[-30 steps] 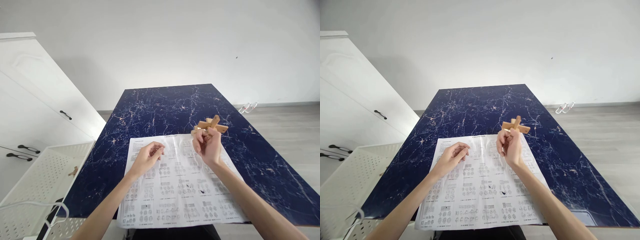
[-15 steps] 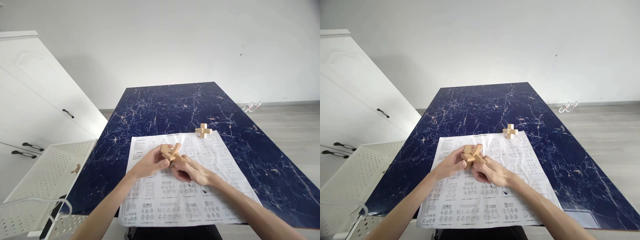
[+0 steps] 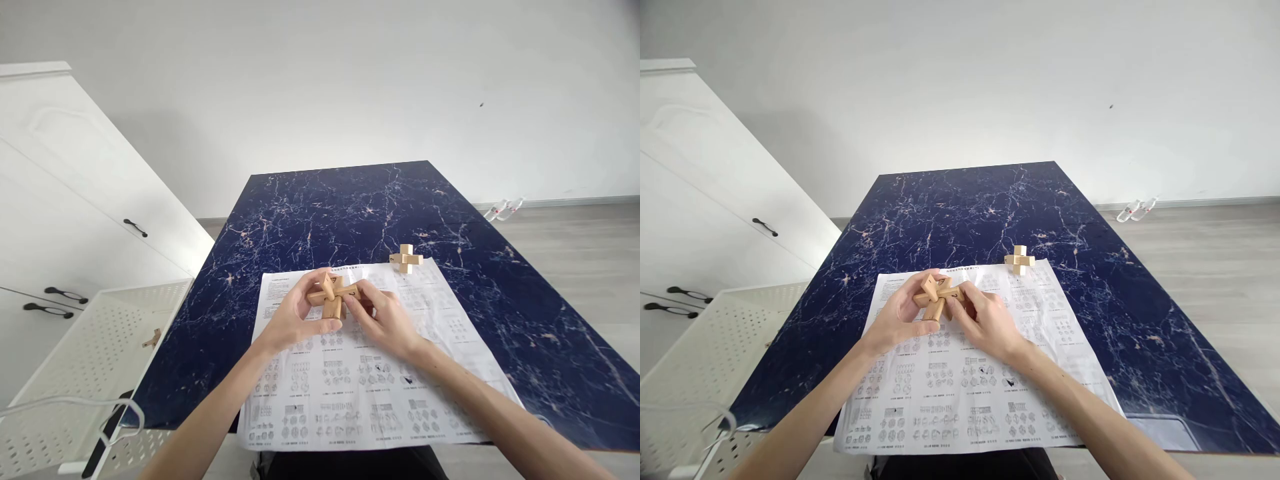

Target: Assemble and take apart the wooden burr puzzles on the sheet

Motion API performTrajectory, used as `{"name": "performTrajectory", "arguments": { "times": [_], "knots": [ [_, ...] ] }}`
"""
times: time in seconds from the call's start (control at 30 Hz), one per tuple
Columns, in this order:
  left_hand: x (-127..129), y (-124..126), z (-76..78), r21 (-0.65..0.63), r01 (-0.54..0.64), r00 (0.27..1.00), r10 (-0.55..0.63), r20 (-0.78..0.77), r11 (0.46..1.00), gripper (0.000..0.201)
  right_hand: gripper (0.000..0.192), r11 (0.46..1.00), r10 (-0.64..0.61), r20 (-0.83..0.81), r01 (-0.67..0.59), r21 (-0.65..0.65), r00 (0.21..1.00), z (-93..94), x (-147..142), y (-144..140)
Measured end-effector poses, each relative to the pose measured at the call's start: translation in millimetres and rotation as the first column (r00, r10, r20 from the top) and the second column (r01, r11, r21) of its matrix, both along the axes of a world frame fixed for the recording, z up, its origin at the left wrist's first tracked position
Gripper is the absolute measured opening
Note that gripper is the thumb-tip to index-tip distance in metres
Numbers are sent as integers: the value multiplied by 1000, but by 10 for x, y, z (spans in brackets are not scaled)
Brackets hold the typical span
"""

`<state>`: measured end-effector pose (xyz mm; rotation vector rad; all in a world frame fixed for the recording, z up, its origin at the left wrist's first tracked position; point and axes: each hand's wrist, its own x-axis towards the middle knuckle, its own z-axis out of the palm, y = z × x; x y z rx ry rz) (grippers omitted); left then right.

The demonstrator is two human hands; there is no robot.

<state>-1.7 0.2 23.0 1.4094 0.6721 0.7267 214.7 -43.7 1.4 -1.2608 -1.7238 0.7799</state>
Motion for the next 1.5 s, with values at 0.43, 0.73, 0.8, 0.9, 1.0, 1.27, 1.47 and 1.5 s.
{"name": "performTrajectory", "arguments": {
  "times": [0.43,0.73,0.8,0.9,1.0,1.27,1.47,1.5],
  "knots": [
    [-37,35,-9,270,-43,943,128,-307,962,89,17,998,41,87,-45,34,995,-94,3,87],
    [-45,70,-44,413,-43,895,219,-390,910,88,17,998,35,73,-38,45,997,-120,16,85],
    [-49,70,-55,447,-34,887,233,-398,894,89,18,997,35,95,-41,65,995,-113,28,83],
    [-56,65,-65,493,-27,880,255,-401,870,90,18,994,81,106,-88,60,991,-77,63,90],
    [-67,65,-75,531,-24,872,278,-404,847,92,17,990,131,82,-135,46,988,-42,100,103],
    [-82,92,-57,544,-1,858,280,-431,839,86,19,994,83,110,-90,60,990,-77,71,94],
    [-93,96,-54,551,30,858,262,-442,834,87,19,991,-23,158,1,137,987,-194,16,52],
    [-100,97,-58,553,39,858,255,-445,833,87,19,991,-25,156,3,137,987,-201,14,49]
  ]
}}
